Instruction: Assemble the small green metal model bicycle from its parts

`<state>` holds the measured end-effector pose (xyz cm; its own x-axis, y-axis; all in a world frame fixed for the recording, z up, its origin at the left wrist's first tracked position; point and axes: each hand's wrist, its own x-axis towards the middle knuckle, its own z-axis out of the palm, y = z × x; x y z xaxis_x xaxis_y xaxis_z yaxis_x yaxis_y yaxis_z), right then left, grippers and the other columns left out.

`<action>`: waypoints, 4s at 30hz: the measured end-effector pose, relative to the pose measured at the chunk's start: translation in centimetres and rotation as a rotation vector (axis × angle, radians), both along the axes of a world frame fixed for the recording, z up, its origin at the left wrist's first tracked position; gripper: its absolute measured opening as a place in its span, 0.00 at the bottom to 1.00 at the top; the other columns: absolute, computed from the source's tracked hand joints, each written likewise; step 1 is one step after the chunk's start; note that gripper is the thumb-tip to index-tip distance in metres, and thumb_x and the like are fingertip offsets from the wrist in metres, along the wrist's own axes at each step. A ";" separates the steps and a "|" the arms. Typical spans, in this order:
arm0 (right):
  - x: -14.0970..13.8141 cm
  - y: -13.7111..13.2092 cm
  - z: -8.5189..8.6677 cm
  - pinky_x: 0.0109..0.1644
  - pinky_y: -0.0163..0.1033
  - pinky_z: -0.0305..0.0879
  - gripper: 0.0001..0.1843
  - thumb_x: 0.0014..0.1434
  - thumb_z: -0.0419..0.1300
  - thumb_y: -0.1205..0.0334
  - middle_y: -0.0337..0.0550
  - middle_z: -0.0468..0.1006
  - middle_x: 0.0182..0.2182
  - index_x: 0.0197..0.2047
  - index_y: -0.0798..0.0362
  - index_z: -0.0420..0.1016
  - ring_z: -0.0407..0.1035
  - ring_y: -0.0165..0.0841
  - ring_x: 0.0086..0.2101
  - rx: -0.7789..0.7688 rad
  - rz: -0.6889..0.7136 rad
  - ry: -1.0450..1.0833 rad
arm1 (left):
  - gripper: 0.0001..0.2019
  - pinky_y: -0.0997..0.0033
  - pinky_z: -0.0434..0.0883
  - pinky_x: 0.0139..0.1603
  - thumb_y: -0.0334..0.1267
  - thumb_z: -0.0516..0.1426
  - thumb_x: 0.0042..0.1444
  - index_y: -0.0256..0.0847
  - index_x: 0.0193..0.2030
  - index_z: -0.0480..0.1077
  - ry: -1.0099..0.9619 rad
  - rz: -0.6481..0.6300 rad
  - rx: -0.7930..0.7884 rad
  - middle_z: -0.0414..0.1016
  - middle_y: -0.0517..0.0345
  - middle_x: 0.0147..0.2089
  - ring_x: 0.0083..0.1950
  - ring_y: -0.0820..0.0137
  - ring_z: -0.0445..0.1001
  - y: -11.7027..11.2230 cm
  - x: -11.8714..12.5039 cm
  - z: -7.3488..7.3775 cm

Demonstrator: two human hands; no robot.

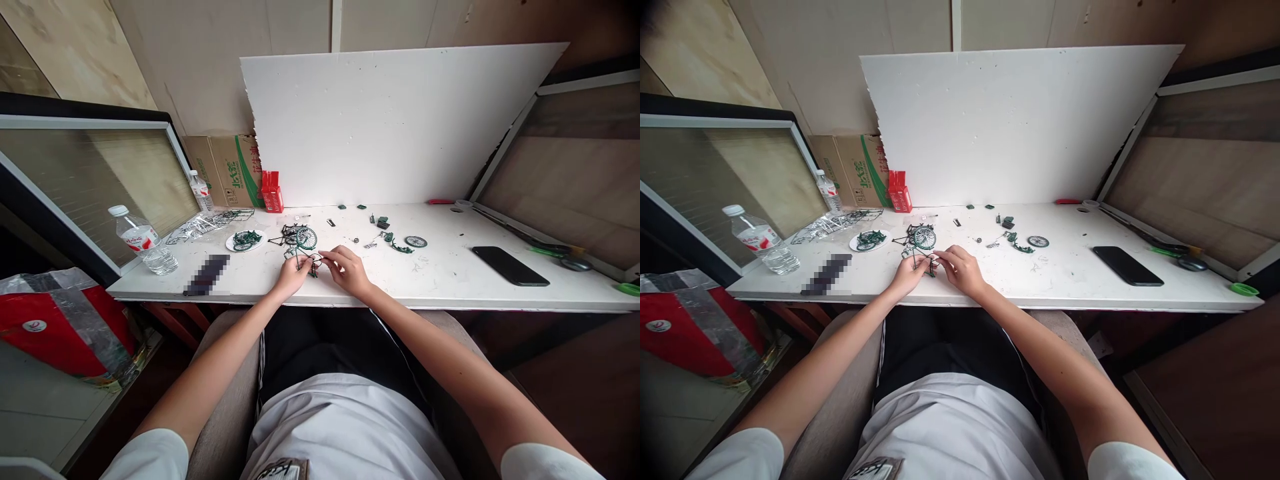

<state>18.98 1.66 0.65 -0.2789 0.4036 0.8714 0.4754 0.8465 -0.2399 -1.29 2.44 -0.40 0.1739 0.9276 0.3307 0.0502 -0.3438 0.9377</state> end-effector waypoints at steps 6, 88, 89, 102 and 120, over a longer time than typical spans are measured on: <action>0.1 -0.3 0.2 0.33 0.41 0.75 0.09 0.72 0.62 0.55 0.45 0.85 0.37 0.49 0.47 0.82 0.77 0.36 0.33 -0.040 0.001 0.085 | 0.20 0.65 0.78 0.42 0.55 0.63 0.63 0.36 0.40 0.77 -0.002 0.001 -0.004 0.82 0.49 0.37 0.36 0.65 0.81 -0.1 0.0 0.0; -0.2 -0.9 0.6 0.36 0.37 0.80 0.08 0.68 0.66 0.56 0.43 0.89 0.40 0.44 0.49 0.86 0.84 0.35 0.36 -0.197 0.031 0.262 | 0.19 0.63 0.78 0.42 0.54 0.63 0.64 0.37 0.38 0.76 0.021 0.003 -0.027 0.82 0.48 0.35 0.36 0.63 0.82 0.4 -0.2 -0.4; -0.3 -0.8 0.5 0.35 0.37 0.79 0.08 0.69 0.66 0.56 0.43 0.89 0.40 0.44 0.48 0.87 0.84 0.36 0.36 -0.186 0.012 0.256 | 0.19 0.63 0.78 0.42 0.54 0.63 0.64 0.37 0.38 0.77 0.022 0.004 -0.028 0.82 0.48 0.34 0.36 0.63 0.82 0.3 -0.2 -0.3; 0.0 -0.5 0.1 0.42 0.41 0.78 0.11 0.72 0.64 0.56 0.46 0.88 0.37 0.52 0.48 0.86 0.82 0.37 0.35 -0.030 -0.024 0.060 | 0.20 0.64 0.78 0.42 0.56 0.64 0.63 0.37 0.36 0.77 0.005 0.000 -0.036 0.84 0.47 0.37 0.36 0.64 0.82 0.3 -0.2 -0.3; -0.1 -0.5 0.2 0.50 0.41 0.78 0.19 0.73 0.58 0.64 0.49 0.85 0.48 0.65 0.45 0.78 0.81 0.37 0.46 -0.013 -0.002 -0.012 | 0.19 0.62 0.78 0.43 0.54 0.64 0.61 0.38 0.37 0.77 0.014 0.012 -0.050 0.84 0.48 0.37 0.36 0.62 0.83 -0.4 0.1 0.7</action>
<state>18.87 1.17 0.84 -0.2887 0.4159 0.8624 0.4803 0.8421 -0.2453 -1.23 2.05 0.27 0.1670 0.9449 0.2814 0.0668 -0.2956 0.9530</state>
